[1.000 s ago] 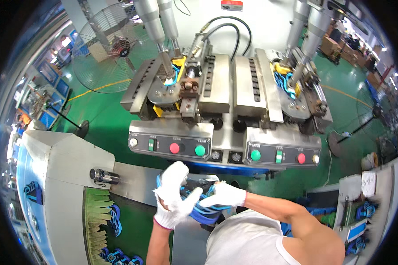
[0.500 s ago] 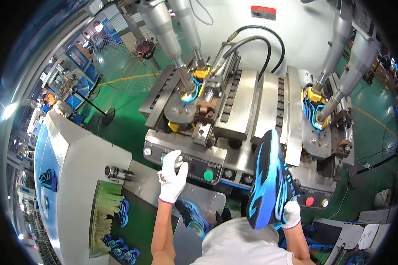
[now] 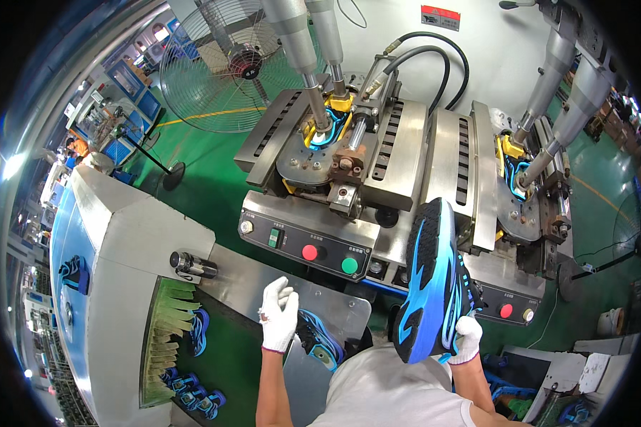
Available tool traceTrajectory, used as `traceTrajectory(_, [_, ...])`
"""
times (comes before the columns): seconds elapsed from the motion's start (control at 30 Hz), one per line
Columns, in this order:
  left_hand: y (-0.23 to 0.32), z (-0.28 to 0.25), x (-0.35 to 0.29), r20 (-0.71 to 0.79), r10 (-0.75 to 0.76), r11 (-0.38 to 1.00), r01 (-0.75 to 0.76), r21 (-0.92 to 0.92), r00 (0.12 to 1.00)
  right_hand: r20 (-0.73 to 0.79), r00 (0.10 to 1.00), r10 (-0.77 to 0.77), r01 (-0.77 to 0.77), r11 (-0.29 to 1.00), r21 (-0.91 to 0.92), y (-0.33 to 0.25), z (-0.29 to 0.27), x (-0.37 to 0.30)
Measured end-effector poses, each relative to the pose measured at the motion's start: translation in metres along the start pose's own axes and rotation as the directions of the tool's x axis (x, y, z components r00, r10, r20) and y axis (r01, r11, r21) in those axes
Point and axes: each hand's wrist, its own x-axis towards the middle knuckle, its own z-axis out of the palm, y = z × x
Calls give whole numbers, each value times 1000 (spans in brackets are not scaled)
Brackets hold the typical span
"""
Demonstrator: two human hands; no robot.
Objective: The person picks up shoes from a conveyor belt, places them into a lasting machine to press the soles and uppers together, and then places the finished shoes onto another conveyor belt.
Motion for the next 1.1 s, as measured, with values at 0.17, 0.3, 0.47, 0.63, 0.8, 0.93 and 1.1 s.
traceTrajectory(0.17, [-5,2,-3,-15,1,999,-1,-50,1000,30,999,17,-18,1000,23,3,13,-4])
traceTrajectory(0.3, [10,3,6,-12,70,997,-70,-18,997,7,999,39,-40,999,24,3,23,-1])
traceTrajectory(0.47, [36,9,33,-10,229,973,-229,-37,973,-66,997,29,-27,999,33,2,29,3])
traceTrajectory(0.63, [95,17,89,60,471,854,-472,218,880,-12,999,-43,43,999,-24,-4,35,12])
traceTrajectory(0.8, [106,59,199,147,676,682,-689,244,722,-24,1000,19,-19,1000,-7,-7,34,25])
traceTrajectory(0.93, [91,106,288,247,622,651,-666,363,743,-72,997,27,-29,999,-31,-11,31,29])
traceTrajectory(1.1, [68,182,369,144,410,669,-404,624,901,-192,979,65,-98,981,-166,-13,-17,16])
